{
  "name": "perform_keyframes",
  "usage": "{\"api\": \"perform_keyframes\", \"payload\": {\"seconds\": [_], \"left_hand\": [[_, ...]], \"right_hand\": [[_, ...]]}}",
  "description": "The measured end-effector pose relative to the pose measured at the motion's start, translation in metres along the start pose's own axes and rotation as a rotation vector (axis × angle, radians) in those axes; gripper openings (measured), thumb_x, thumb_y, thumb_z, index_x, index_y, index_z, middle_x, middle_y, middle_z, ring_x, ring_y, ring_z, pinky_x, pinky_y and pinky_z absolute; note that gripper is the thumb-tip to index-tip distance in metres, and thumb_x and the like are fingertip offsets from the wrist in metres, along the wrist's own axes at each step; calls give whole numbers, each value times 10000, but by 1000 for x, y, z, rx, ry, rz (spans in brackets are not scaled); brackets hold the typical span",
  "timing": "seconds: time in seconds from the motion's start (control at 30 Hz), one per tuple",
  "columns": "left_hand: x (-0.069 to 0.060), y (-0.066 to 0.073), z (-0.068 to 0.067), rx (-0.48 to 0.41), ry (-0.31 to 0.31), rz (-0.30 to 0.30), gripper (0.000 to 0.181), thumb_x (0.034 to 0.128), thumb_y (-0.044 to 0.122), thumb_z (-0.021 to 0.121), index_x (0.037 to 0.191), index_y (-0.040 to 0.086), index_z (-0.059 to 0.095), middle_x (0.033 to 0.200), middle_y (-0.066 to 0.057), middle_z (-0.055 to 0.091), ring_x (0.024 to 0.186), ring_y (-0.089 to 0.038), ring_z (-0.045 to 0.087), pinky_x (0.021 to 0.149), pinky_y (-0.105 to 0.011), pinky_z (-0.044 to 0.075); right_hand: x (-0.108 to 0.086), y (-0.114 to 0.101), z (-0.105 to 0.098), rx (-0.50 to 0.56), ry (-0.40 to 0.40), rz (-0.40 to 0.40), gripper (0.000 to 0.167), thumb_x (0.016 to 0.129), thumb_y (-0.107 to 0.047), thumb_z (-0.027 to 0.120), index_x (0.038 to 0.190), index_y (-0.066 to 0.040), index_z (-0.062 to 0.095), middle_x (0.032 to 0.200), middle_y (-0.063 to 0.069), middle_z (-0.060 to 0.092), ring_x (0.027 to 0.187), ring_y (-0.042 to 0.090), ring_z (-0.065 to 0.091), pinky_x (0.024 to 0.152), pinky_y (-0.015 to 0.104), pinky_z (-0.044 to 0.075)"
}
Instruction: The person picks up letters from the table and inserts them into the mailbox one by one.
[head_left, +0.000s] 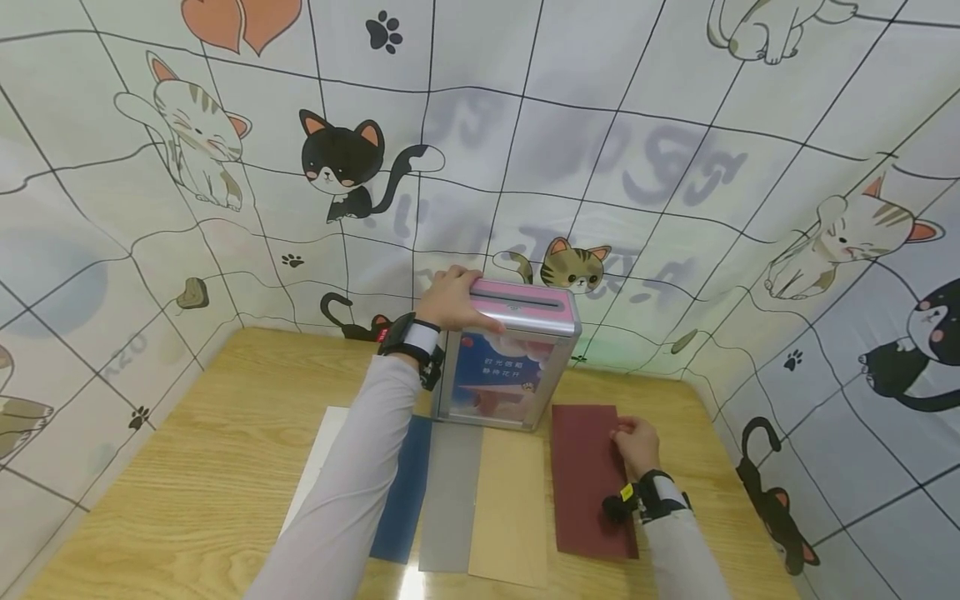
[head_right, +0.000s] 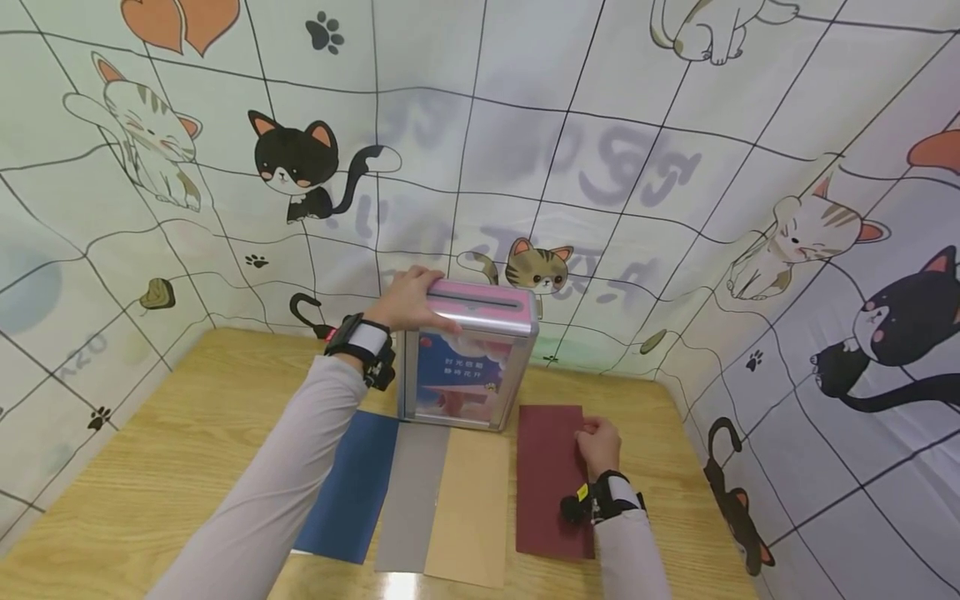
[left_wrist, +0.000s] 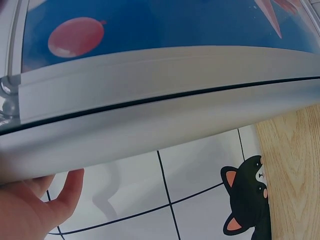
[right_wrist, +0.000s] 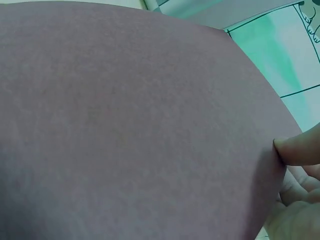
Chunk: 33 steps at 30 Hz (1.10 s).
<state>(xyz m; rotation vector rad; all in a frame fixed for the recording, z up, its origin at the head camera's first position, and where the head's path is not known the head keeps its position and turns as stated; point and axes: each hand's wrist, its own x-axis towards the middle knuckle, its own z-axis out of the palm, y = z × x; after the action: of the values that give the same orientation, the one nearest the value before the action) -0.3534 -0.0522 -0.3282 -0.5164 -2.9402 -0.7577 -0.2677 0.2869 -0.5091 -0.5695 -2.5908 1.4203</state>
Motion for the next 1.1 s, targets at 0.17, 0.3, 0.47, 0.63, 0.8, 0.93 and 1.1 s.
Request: {"api": "perform_keyframes", "payload": {"seconds": [0.17,0.3,0.47,0.63,0.8,0.93,1.1], "left_hand": [[-1,0,0,1,0,0,1052,562,631,728,1405,144,331,1395,-88,336,1259,-299,308,956,-456,384],[-2,1,-1,-5,-2,2,1052,564,625,731,1406,138,330,1393,-90,337,1258,-300,307,955,-459,384],[-2,1,-1,-4,1,-2,1050,561,625,732,1402,136,336,1391,-88,342,1250,-296,313,951,-454,389],[0,0,0,5,-2,-7,1057,554,638,728,1404,148,335,1398,-82,337,1259,-295,307,954,-452,387],[1,0,0,6,-12,-9,1057,553,644,725,1405,157,332,1402,-81,331,1268,-294,296,964,-454,379],[1,0,0,3,-8,-7,1053,555,636,728,1403,150,337,1404,-84,332,1268,-296,299,959,-453,384],[1,0,0,6,-8,-8,1053,557,637,727,1404,149,335,1404,-81,331,1268,-296,298,956,-453,386]], "right_hand": [[3,-6,-6,-58,0,-26,358,823,-14,549,1149,128,510,1077,298,544,970,353,533,752,328,458],[5,-12,-10,-48,6,-35,358,824,-12,545,1152,123,503,1081,299,537,974,352,527,747,322,456],[7,-19,-12,-46,40,-49,328,807,-11,565,1109,113,529,1041,287,560,936,334,542,665,242,449],[7,-22,-13,-48,63,-59,306,800,-10,570,1076,117,533,1010,281,565,916,329,541,607,179,411],[8,-27,-16,-62,82,-81,270,803,-14,561,1043,108,537,988,274,569,885,330,542,594,198,410],[11,-32,-19,-57,105,-116,237,799,-8,563,1007,103,541,950,262,571,850,326,543,582,212,416],[13,-37,-23,-62,132,-132,218,792,-3,571,981,103,540,916,253,574,826,315,542,567,207,399]]}}
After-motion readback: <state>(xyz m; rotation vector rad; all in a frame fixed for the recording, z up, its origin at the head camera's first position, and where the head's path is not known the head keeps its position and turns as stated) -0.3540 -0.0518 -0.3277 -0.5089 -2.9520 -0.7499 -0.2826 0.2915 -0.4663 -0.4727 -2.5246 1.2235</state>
